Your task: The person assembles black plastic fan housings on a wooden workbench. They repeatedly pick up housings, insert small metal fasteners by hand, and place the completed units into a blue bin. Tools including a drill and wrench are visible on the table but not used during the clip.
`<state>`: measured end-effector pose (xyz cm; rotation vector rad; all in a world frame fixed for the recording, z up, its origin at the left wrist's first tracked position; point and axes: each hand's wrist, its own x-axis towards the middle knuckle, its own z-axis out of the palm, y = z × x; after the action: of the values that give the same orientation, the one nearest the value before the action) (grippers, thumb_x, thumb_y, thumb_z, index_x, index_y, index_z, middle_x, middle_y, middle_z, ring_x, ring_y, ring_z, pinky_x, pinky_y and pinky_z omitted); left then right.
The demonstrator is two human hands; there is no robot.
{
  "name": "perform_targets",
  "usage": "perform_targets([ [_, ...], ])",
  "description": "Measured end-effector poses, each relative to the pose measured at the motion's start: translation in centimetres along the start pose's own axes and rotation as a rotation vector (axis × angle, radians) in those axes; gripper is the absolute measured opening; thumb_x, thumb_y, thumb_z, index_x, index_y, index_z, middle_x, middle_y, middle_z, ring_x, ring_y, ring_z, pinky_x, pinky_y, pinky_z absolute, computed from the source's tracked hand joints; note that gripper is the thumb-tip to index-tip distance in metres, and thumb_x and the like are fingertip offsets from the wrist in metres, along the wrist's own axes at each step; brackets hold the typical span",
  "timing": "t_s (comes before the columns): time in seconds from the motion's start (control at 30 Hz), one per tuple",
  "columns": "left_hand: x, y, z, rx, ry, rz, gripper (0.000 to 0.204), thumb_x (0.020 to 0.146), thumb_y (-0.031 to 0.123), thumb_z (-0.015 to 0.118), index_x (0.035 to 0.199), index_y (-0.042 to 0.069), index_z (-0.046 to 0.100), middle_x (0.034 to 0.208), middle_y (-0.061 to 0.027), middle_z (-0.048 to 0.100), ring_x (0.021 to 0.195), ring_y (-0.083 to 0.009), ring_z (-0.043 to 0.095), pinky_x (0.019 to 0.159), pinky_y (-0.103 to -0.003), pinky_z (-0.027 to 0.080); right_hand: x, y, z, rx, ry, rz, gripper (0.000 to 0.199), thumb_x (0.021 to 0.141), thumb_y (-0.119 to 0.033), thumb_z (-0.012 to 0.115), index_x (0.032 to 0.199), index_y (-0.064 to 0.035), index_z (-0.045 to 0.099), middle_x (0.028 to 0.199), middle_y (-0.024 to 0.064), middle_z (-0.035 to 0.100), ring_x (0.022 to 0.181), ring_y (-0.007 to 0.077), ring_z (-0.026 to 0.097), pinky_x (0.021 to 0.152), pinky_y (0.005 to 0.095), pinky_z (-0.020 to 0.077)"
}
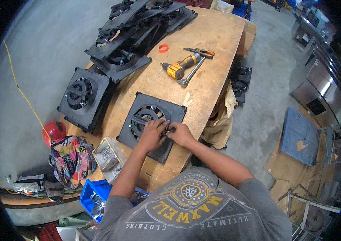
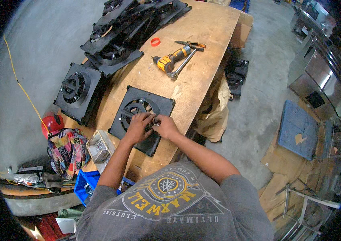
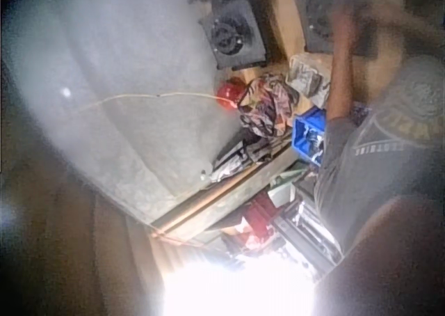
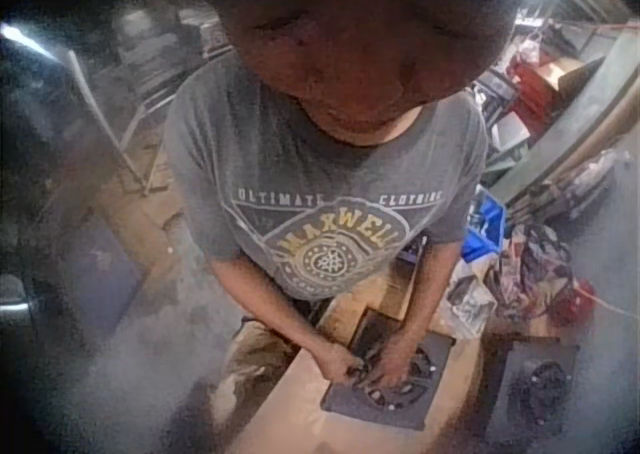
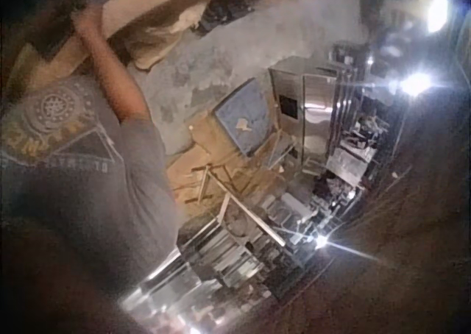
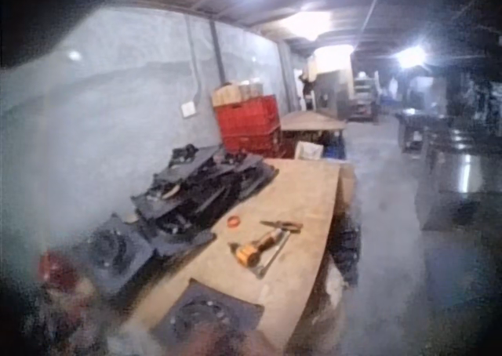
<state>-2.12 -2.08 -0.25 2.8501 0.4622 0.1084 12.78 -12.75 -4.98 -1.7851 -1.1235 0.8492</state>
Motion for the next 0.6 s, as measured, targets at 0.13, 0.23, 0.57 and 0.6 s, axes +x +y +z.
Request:
perform_targets([
  [0.13,-0.1,-0.4,-0.1,0.052,0.0,0.065,0.073,0.073,0.015,0.078,0.14,0.013,0.052,0.132,-0.0123,0.055,0.122,-0.0343,0.05,0.103,-0.046,0.038,-0.1,-0.1,0.2,0.045,0.035,-0.035,0.031,0.074,-0.021,0.076,0.097,-0.0022,0.07,0.095,0.0215,0.07,0.091,0.037,0.068,0.081,0.0427,0.0537],
  [0.23,-0.2,-0.7,-0.4,-0.012,-0.008,0.044,0.07,0.074,0.014,0.077,0.14,0.014,0.052,0.132,-0.0124,0.055,0.123,-0.0342,0.05,0.105,-0.047,0.037,0.1,-0.2,0.3,0.025,0.006,-0.01,0.031,0.075,-0.021,0.075,0.099,-0.0017,0.071,0.096,0.0208,0.071,0.092,0.0356,0.069,0.083,0.0413,0.0538],
  [0.57,-0.2,-1.8,0.1,-0.17,0.044,0.037,0.06,0.073,0.016,0.078,0.129,0.013,0.057,0.121,-0.0115,0.061,0.119,-0.0305,0.056,0.109,-0.048,0.035,0.0,-0.4,0.3,-0.194,0.005,-0.252,0.023,0.078,-0.016,0.072,0.097,-0.0038,0.071,0.093,0.0204,0.067,0.092,0.0394,0.063,0.083,0.0462,0.0501],
  [0.6,-0.1,-2.0,0.1,-0.189,0.041,0.038,0.06,0.073,0.016,0.078,0.129,0.012,0.057,0.12,-0.0115,0.062,0.118,-0.0308,0.057,0.109,-0.048,0.034,0.1,-0.4,0.2,-0.221,-0.008,-0.237,0.022,0.078,-0.016,0.071,0.097,-0.0043,0.071,0.092,0.0205,0.066,0.091,0.04,0.062,0.083,0.0472,0.0494],
])
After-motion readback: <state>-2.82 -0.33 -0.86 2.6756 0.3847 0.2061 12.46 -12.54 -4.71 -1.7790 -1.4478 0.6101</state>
